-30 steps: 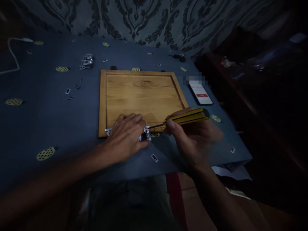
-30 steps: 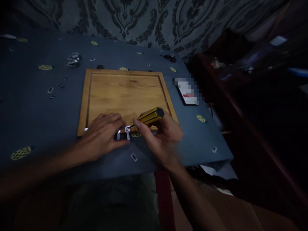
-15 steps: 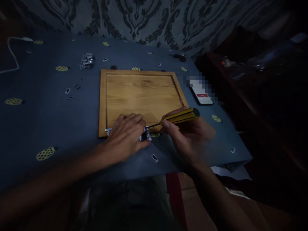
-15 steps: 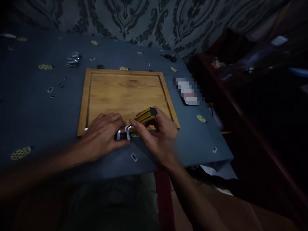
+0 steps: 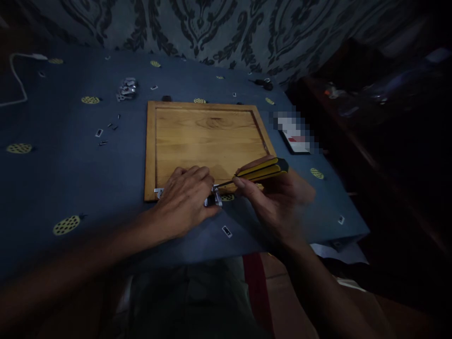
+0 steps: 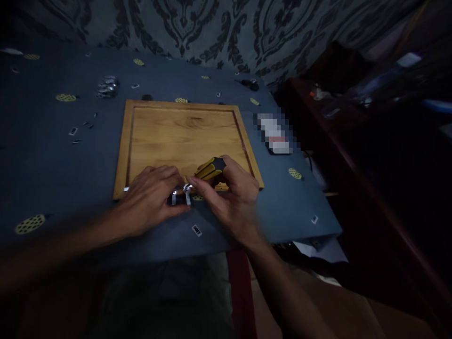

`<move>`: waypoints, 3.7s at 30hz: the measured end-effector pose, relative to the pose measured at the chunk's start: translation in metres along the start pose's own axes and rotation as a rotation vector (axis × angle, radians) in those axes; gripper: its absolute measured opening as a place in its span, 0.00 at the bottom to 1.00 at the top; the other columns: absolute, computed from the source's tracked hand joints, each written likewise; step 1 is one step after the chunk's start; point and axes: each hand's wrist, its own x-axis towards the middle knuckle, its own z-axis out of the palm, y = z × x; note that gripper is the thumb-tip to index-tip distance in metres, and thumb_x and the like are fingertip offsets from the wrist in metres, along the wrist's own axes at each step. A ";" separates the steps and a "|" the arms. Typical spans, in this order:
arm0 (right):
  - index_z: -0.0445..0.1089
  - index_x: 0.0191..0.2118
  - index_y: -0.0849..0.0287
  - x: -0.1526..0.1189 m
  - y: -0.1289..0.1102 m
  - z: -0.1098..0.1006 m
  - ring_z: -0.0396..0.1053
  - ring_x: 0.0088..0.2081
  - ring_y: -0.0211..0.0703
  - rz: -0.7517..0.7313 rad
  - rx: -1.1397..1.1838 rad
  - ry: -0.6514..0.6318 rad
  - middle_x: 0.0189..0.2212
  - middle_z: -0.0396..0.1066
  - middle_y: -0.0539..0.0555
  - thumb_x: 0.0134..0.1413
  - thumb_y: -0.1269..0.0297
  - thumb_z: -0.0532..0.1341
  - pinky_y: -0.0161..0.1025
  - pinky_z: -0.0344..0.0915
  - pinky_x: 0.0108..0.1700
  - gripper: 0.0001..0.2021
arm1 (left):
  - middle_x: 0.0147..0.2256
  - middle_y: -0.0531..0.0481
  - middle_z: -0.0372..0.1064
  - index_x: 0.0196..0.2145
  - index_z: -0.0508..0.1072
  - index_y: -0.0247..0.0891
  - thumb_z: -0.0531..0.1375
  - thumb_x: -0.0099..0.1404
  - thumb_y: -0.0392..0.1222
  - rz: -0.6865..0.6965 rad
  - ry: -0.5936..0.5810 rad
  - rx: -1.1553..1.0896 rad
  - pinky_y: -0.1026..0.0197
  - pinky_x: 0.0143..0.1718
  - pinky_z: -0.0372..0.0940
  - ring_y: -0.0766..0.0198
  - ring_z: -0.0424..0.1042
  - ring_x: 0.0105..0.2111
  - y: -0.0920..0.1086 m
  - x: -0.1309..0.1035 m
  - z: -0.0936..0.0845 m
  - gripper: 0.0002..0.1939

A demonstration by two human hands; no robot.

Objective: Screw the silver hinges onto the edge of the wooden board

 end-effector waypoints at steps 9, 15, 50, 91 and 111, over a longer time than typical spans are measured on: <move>0.78 0.44 0.49 0.013 -0.019 -0.009 0.77 0.33 0.39 -0.004 0.228 -0.114 0.39 0.77 0.50 0.60 0.54 0.68 0.37 0.74 0.30 0.09 | 0.41 0.46 0.72 0.41 0.75 0.35 0.69 0.66 0.49 -0.013 -0.024 0.008 0.52 0.48 0.62 0.51 0.72 0.47 0.002 0.001 -0.003 0.15; 0.80 0.45 0.47 0.014 -0.029 -0.016 0.71 0.23 0.34 -0.016 0.274 -0.103 0.41 0.79 0.49 0.62 0.58 0.68 0.38 0.72 0.26 0.07 | 0.41 0.47 0.71 0.40 0.75 0.36 0.68 0.66 0.49 0.011 0.006 0.001 0.53 0.46 0.62 0.51 0.72 0.47 0.000 0.000 -0.002 0.14; 0.79 0.41 0.53 0.008 -0.025 -0.001 0.73 0.21 0.31 -0.148 0.212 0.227 0.35 0.80 0.48 0.60 0.62 0.70 0.31 0.72 0.22 0.05 | 0.39 0.49 0.71 0.38 0.74 0.37 0.69 0.66 0.49 0.022 0.044 0.006 0.55 0.45 0.62 0.53 0.72 0.44 -0.003 -0.002 0.002 0.14; 0.68 0.30 0.50 0.014 -0.016 0.007 0.68 0.24 0.39 -0.181 0.087 0.176 0.25 0.71 0.46 0.54 0.57 0.73 0.39 0.68 0.23 0.13 | 0.43 0.47 0.72 0.43 0.75 0.36 0.68 0.67 0.50 -0.002 -0.003 0.003 0.51 0.49 0.62 0.51 0.72 0.48 0.001 0.000 -0.001 0.15; 0.65 0.29 0.51 0.007 -0.022 0.015 0.65 0.22 0.38 -0.185 -0.068 0.315 0.21 0.65 0.43 0.52 0.60 0.74 0.41 0.60 0.25 0.16 | 0.43 0.46 0.73 0.42 0.74 0.36 0.66 0.68 0.49 0.026 0.037 -0.006 0.51 0.48 0.61 0.51 0.72 0.48 -0.002 -0.001 0.003 0.14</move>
